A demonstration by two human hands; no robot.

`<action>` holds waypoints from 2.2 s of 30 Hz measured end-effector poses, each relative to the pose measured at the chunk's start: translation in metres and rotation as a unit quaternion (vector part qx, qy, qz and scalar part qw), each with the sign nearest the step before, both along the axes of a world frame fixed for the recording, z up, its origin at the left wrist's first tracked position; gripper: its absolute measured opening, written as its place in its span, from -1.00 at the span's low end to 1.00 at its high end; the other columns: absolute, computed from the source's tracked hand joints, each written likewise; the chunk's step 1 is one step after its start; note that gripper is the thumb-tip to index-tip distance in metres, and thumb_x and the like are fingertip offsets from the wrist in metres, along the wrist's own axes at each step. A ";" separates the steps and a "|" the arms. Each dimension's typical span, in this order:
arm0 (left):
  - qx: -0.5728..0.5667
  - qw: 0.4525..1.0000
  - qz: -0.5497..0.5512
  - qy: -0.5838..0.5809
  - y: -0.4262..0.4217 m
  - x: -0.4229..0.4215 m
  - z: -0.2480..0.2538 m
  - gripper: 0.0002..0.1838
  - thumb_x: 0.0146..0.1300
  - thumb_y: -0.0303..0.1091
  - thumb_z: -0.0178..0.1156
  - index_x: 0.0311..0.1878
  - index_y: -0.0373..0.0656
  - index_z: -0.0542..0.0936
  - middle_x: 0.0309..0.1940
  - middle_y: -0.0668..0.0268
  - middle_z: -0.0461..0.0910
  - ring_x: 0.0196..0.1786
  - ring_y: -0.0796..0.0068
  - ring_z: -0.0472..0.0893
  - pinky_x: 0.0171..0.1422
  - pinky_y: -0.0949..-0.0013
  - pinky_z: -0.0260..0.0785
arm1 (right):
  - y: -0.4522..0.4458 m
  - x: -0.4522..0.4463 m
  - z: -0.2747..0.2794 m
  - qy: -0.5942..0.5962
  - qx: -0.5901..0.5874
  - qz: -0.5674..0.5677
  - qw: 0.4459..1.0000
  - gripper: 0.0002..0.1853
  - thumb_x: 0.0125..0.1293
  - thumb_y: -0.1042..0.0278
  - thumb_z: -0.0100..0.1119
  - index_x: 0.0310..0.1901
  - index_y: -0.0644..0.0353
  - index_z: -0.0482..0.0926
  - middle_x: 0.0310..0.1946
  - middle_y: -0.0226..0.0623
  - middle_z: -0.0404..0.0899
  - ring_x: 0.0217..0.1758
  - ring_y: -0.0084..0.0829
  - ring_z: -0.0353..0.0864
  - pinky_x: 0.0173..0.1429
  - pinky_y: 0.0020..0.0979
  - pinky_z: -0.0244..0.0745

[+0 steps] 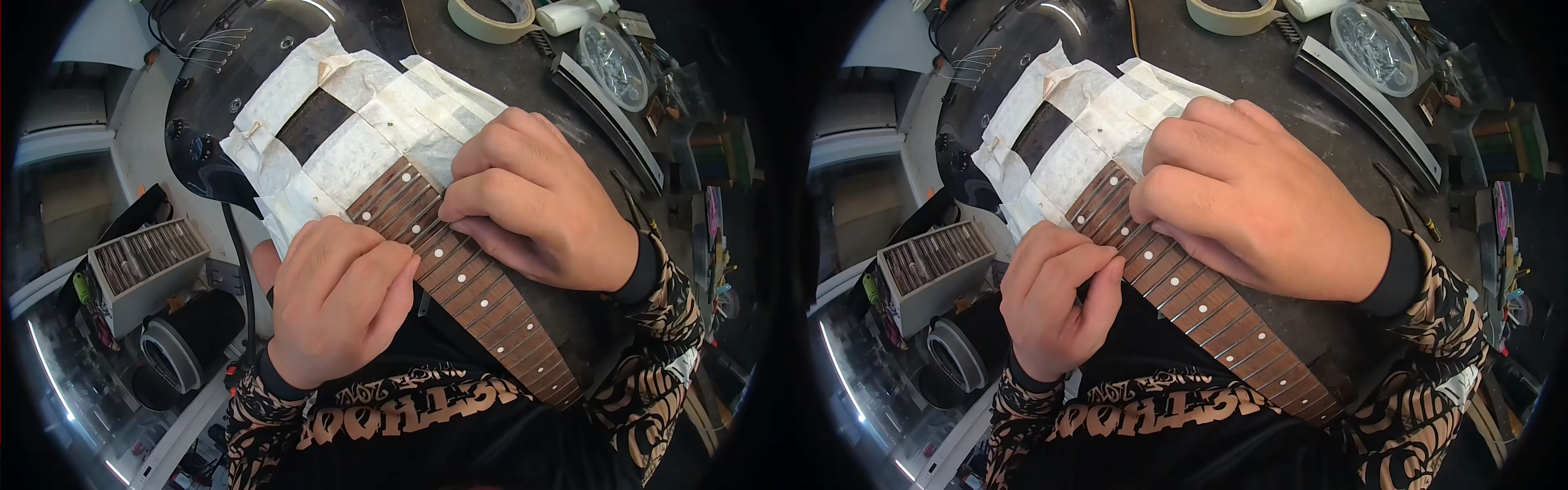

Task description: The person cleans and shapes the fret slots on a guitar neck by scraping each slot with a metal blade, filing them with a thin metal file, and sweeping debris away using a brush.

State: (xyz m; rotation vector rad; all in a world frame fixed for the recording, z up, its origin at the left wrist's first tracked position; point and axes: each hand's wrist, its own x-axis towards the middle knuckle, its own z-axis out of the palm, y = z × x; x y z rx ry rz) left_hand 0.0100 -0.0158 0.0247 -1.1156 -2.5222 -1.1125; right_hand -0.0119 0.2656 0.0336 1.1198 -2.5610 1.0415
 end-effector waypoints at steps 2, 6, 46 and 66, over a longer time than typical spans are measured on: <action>-0.002 1.000 0.005 0.005 0.000 0.001 -0.001 -0.65 0.18 -0.62 0.65 0.02 -0.23 0.78 -0.18 0.23 0.68 -0.24 0.14 0.68 -0.14 0.11 0.48 | -0.002 -0.001 -0.002 0.002 -0.002 -0.003 1.000 -0.57 0.18 0.56 0.71 0.05 0.04 0.76 0.00 -0.34 0.68 0.04 -0.13 0.66 0.14 -0.10 0.50; -0.008 0.999 0.004 0.031 0.001 0.001 -0.001 -0.57 0.08 -0.65 0.64 0.05 -0.28 0.79 -0.18 0.23 0.67 -0.24 0.15 0.68 -0.17 0.11 0.48 | -0.003 -0.001 -0.004 0.006 -0.006 -0.013 1.000 -0.63 0.17 0.54 0.70 -0.02 0.04 0.77 -0.01 -0.36 0.68 0.04 -0.14 0.65 0.14 -0.12 0.52; 0.020 1.000 -0.016 -0.017 0.002 0.002 0.002 -0.55 0.04 -0.74 0.63 0.06 -0.32 0.84 -0.16 0.21 0.70 -0.22 0.15 0.69 -0.16 0.16 0.52 | 0.001 0.004 -0.005 -0.015 -0.029 -0.020 0.999 -0.67 0.24 0.53 0.69 -0.05 0.08 0.71 -0.06 -0.36 0.68 0.05 -0.13 0.62 0.18 -0.15 0.53; 0.042 0.999 0.022 -0.009 -0.011 0.005 0.000 -0.67 0.23 -0.74 0.61 0.03 -0.26 0.83 -0.21 0.19 0.76 -0.29 0.20 0.70 -0.19 0.20 0.54 | -0.010 0.001 0.003 -0.028 -0.024 -0.010 0.999 -0.62 0.22 0.56 0.72 0.01 0.09 0.75 -0.02 -0.30 0.69 0.07 -0.13 0.63 0.22 -0.14 0.55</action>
